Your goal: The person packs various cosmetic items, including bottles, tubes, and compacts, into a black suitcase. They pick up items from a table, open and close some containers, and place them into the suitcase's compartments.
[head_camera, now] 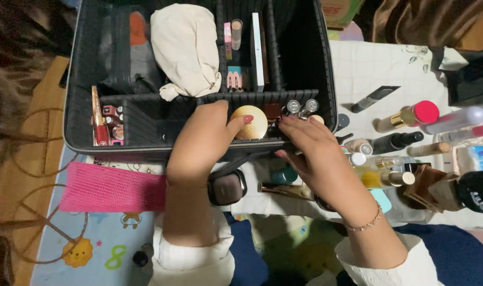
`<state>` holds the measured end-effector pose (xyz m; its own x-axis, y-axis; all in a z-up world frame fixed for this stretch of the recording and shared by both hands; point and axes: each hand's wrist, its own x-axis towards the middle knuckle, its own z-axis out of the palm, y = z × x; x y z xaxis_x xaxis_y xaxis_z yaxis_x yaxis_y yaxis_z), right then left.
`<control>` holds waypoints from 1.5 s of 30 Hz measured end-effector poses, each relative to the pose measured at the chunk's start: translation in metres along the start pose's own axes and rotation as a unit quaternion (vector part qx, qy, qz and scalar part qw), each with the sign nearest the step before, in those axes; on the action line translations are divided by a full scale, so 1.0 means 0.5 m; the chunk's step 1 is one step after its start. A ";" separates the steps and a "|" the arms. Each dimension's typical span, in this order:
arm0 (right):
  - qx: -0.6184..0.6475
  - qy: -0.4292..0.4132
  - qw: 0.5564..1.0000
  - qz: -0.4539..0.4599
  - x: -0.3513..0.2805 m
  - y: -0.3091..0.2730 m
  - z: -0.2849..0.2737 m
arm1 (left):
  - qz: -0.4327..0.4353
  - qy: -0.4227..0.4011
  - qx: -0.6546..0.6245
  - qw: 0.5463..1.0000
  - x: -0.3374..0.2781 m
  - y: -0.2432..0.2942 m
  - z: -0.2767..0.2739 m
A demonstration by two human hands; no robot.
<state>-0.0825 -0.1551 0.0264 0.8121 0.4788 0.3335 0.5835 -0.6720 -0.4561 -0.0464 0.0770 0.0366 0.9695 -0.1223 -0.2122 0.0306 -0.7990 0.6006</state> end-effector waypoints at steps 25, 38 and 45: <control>0.049 0.038 0.990 0.126 -0.309 0.035 -0.029 | 0.253 0.035 -0.073 0.964 -0.228 0.134 0.389; -0.069 -0.042 0.992 0.093 -0.392 0.115 0.105 | 0.281 0.130 0.063 0.949 -0.193 0.113 0.514; -0.049 -0.023 0.995 0.080 -0.383 0.112 0.108 | 0.280 0.159 0.074 0.944 -0.186 0.108 0.528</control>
<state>-0.2050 -0.2537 -0.1075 0.8954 0.3850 0.2238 0.4450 -0.7925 -0.4170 -0.1992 -0.1104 -0.1146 0.8487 -0.3852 0.3624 -0.5191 -0.7380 0.4312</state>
